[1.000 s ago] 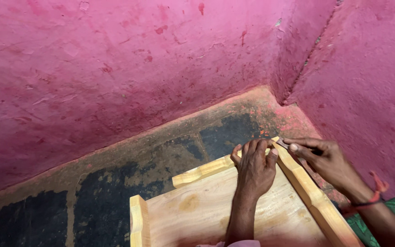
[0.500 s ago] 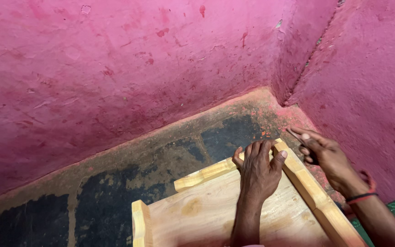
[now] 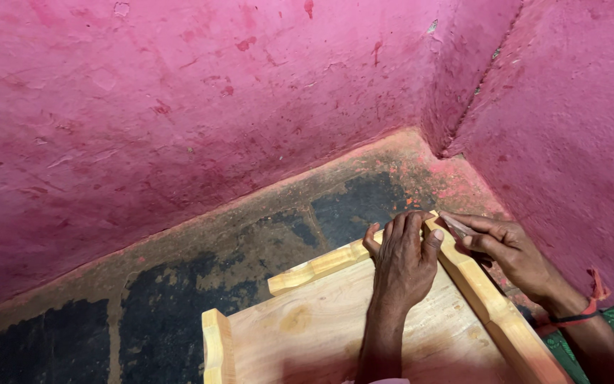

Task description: The person carves a wooden frame using a chisel and a small knife. They hold the frame steady with one hand while shaping the edges with the tools.

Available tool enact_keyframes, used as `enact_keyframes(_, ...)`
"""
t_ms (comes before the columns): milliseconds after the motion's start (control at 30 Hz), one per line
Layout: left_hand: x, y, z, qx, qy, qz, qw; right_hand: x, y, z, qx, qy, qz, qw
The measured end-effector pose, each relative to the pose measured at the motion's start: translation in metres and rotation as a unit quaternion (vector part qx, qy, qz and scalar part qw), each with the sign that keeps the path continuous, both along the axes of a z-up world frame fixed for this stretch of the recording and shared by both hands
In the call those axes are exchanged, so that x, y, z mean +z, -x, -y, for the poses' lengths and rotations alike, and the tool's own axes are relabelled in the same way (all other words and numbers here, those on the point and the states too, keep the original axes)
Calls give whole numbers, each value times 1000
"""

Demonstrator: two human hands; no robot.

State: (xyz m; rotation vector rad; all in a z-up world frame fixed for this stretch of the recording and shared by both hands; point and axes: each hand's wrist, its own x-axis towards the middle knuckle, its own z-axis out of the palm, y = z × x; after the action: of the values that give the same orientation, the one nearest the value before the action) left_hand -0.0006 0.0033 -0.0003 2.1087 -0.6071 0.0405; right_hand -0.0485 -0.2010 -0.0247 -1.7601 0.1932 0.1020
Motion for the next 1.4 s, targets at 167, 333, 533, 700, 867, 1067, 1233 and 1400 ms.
enact_keyframes(167, -1, 0, 1, -6, -8, -11, 1000, -7, 8, 13, 44, 20, 48, 998)
enact_keyframes(333, 1, -1, -2, -5, -4, -25, 1000, -25, 47, 50, 15, 19, 4, 1000)
enact_keyframes(533, -2, 0, 5, 20, -36, -86, 995, -25, 136, 85, -97, 101, -105, 985)
enact_keyframes(700, -1, 5, 23, 94, -49, -81, 991, -1, 193, 93, -8, 446, -274, 852)
enact_keyframes(867, -4, 13, 39, 159, -66, -52, 984, -1, 248, 119, -101, 447, -86, 885)
enact_keyframes(1067, -1, 26, 40, 185, -73, -23, 980, -41, 296, 153, -186, 490, -152, 838)
enact_keyframes(1233, -2, 27, 37, 178, -66, -2, 982, -76, 313, 171, -248, 464, -211, 824)
enact_keyframes(1400, -11, 26, 34, 146, -40, -13, 988, -83, 302, 181, -259, 370, -183, 873)
